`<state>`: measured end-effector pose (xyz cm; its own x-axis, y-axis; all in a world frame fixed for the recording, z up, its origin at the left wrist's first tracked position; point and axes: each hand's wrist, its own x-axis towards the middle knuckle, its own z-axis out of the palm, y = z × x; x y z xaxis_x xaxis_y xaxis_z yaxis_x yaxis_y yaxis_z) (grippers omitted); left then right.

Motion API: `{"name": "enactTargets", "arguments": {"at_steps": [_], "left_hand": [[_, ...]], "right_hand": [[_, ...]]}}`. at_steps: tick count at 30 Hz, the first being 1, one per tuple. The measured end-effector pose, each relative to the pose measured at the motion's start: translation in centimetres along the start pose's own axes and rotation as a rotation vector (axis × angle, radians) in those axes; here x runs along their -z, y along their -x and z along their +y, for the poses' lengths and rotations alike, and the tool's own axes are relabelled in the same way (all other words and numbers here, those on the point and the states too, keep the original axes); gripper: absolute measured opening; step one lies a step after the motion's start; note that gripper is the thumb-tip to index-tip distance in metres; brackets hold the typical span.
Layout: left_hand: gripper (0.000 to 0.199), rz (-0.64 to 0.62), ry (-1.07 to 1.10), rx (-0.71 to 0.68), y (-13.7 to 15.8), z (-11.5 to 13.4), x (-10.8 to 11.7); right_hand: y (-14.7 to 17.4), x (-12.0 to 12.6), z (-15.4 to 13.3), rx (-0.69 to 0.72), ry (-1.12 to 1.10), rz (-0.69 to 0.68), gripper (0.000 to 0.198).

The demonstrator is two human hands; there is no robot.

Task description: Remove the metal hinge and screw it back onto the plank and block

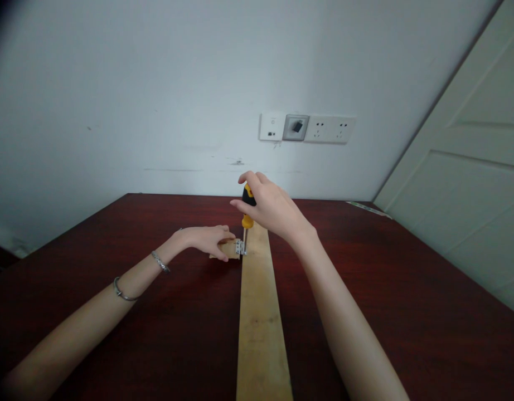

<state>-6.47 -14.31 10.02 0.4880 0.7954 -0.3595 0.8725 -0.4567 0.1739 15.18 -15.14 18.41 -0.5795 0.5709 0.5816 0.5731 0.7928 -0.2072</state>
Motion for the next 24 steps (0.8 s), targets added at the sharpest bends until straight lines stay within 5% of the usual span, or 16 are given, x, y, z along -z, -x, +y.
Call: {"name": "enactTargets", "arguments": {"at_steps": [24], "left_hand": [[0.071,0.0,-0.001,0.007,0.1,0.18,0.16]], "right_hand": [[0.09,-0.04,-0.19,0.057,-0.067,-0.029,0.039]]}}
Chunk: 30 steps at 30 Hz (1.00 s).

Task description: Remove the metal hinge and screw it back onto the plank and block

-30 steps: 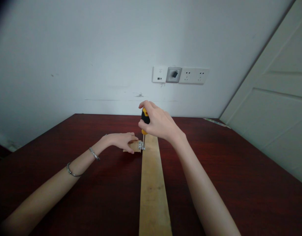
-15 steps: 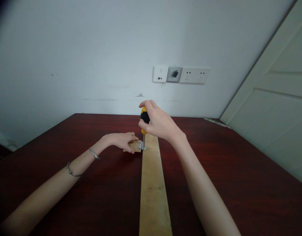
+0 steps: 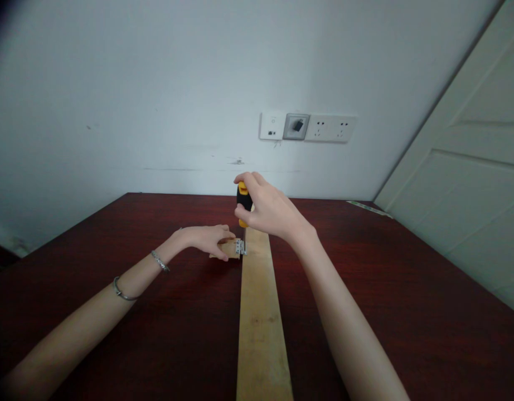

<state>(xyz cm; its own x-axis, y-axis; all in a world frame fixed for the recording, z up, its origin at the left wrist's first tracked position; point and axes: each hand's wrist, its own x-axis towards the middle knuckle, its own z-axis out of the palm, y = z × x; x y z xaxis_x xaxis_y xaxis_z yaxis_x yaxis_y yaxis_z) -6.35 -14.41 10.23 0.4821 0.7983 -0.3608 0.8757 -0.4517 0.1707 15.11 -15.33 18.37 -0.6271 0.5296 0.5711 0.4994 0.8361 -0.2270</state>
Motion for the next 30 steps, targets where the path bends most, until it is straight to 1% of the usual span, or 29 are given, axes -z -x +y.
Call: {"name": "enactTargets", "arguments": {"at_steps": [5,10,13,15,19,25,30], "left_hand": [[0.071,0.002,-0.002,0.001,-0.06,-0.09,-0.12],[0.074,0.007,-0.008,-0.002,-0.18,-0.31,-0.3],[0.073,0.006,-0.005,-0.005,-0.12,-0.25,-0.26],[0.07,0.007,-0.005,-0.004,-0.05,-0.14,-0.2],[0.064,0.012,-0.003,-0.011,-0.05,-0.05,-0.17],[0.072,0.007,-0.002,-0.012,-0.22,-0.3,-0.27],[0.071,0.012,-0.004,0.002,0.0,-0.16,-0.16]], "right_hand": [[-0.07,0.15,0.17,-0.007,0.0,0.009,0.036],[0.01,0.09,0.35,0.012,-0.044,0.012,0.05],[0.04,0.2,0.19,0.004,-0.013,-0.001,0.047],[0.0,0.25,0.18,-0.009,0.005,-0.004,0.045],[-0.07,0.22,0.46,0.003,-0.019,0.018,0.039],[0.12,0.42,0.37,0.004,-0.065,0.0,0.051],[0.11,0.5,0.11,0.0,-0.047,-0.004,0.045]]}}
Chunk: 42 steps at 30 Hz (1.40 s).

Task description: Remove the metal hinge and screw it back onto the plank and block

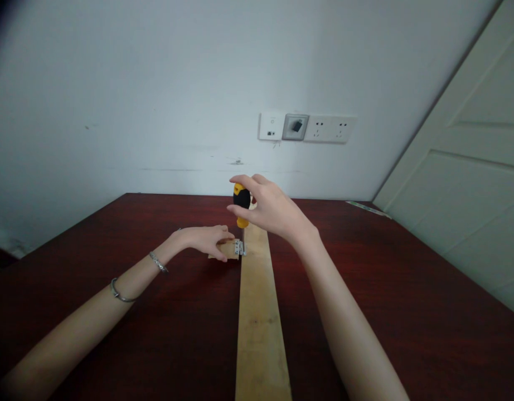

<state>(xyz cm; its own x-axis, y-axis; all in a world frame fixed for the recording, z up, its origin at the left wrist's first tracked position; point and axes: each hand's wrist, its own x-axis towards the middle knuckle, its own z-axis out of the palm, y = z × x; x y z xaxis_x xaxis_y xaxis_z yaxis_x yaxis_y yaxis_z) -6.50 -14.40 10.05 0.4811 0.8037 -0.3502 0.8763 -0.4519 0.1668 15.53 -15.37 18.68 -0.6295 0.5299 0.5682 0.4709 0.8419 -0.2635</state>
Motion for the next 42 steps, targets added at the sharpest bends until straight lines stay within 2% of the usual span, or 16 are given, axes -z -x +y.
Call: {"name": "enactTargets", "arguments": {"at_steps": [4,9,12,19,33,42], "left_hand": [[0.069,-0.002,-0.007,0.002,0.16,0.21,0.12],[0.074,-0.005,-0.008,0.0,0.01,0.05,0.03],[0.074,-0.005,-0.002,0.001,-0.09,-0.08,-0.08],[0.066,-0.003,-0.008,0.002,0.03,0.21,0.04],[0.077,-0.011,0.001,0.01,0.03,0.21,-0.01],[0.074,-0.01,0.001,0.009,0.02,0.26,0.01]], "right_hand": [[-0.09,-0.09,0.21,0.01,0.004,0.026,0.041],[-0.08,-0.03,0.2,0.001,0.012,0.006,0.047],[-0.01,0.08,0.01,0.022,0.013,-0.009,0.044],[-0.16,-0.25,0.42,0.029,0.012,0.009,0.037],[-0.08,-0.02,0.78,0.059,-0.026,-0.005,0.05],[-0.02,0.02,0.56,0.036,-0.056,-0.018,0.044]]}}
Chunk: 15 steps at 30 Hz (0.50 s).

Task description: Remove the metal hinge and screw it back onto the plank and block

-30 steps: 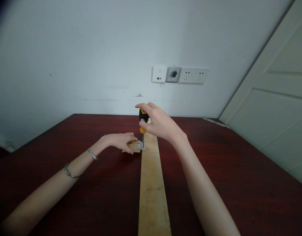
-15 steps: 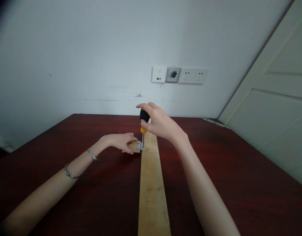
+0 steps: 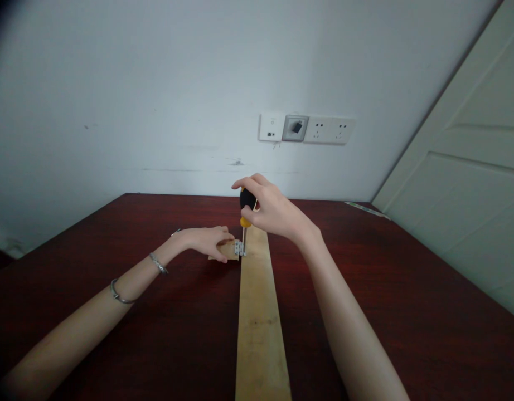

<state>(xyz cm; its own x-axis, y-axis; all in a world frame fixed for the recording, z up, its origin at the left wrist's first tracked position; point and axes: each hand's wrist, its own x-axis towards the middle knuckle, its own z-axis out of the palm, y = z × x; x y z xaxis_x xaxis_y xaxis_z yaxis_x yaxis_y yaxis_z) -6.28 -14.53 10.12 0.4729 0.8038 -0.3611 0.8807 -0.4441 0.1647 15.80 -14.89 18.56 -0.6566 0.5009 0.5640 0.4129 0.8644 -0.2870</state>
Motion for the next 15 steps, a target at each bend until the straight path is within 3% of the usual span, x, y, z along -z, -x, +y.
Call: {"name": "enactTargets", "arguments": {"at_steps": [7,15], "left_hand": [[0.074,0.002,-0.02,-0.007,-0.37,-0.44,-0.3],[0.071,0.0,-0.005,-0.012,-0.23,-0.35,-0.19]], "right_hand": [[-0.18,-0.05,-0.17,0.018,0.012,0.004,0.021],[-0.31,-0.88,-0.32,-0.07,-0.104,0.066,0.044]]}}
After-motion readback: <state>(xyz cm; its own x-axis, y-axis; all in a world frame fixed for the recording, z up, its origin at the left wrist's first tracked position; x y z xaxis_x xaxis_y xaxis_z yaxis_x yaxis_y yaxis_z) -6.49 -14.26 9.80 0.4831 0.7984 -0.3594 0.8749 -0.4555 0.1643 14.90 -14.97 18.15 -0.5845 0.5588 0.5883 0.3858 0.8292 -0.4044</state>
